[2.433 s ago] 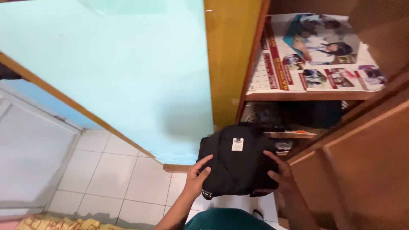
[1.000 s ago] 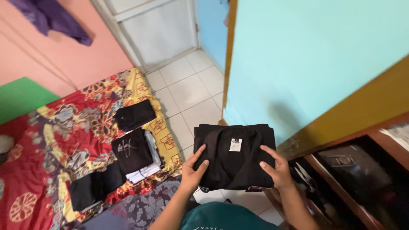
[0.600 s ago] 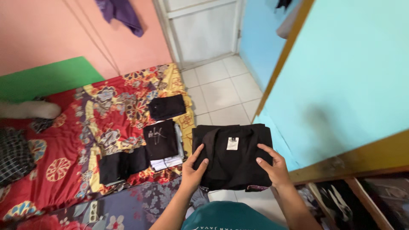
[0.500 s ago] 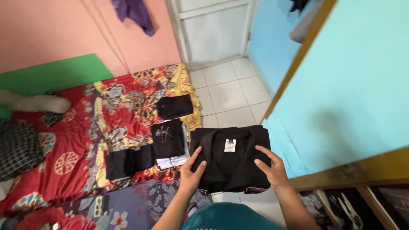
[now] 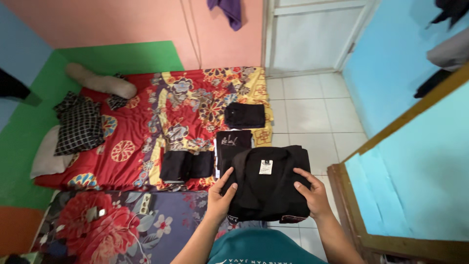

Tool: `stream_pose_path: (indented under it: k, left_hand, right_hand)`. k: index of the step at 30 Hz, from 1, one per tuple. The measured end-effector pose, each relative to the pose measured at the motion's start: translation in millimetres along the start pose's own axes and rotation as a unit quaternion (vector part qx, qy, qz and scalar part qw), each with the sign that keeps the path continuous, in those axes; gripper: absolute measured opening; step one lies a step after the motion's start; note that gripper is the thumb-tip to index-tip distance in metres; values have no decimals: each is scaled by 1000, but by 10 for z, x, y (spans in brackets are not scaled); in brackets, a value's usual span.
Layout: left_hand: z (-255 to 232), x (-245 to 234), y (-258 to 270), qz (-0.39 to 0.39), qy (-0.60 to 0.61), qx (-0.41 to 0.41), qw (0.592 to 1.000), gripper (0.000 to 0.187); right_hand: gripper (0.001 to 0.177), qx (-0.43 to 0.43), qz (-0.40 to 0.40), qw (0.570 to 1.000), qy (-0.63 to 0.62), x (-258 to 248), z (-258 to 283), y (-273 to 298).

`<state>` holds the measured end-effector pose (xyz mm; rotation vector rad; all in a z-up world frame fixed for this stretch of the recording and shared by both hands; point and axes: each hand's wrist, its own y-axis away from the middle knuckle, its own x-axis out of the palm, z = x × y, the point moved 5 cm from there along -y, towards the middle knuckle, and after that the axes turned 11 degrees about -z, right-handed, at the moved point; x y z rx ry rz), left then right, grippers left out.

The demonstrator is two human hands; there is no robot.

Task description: The person picks up shirts from a wardrobe shelf and folds them one at a time on the bed.

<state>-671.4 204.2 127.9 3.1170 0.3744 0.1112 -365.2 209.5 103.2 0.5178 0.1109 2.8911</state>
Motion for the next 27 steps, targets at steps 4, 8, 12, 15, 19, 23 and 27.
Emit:
stream_pose_path:
  k: [4,8,12,15,19,23,27]
  left_hand:
    - [2,-376,-86,-10,21,1,1000,52]
    - [72,-637,-177,-19,26,15,999,53]
    - [100,-732,-241,-8,76,2,997,50]
    - [138,-714,-259,2,105,-17,994,49]
    - [133,-647,-273,18,96,11,995,48]
    - [191,-504,-251,19,176,-59,982,48]
    - [183,-327,-158,7,207,-84,975,49]
  right_hand:
    - [40,25,17,999,-39,371,-213,-65]
    - [39,27,30,999,-36,615,-312,-85]
    - [38,10,32,999,-15,724,-315,-83]
    - [38,12,20,1000,-12,706,-307,-56]
    - [40,19,21,1000,9,662,-249,-34]
    - [40,7,30,999,28,585,-157,-18]
    - [40,9,29,998,54,461,-76,-94]
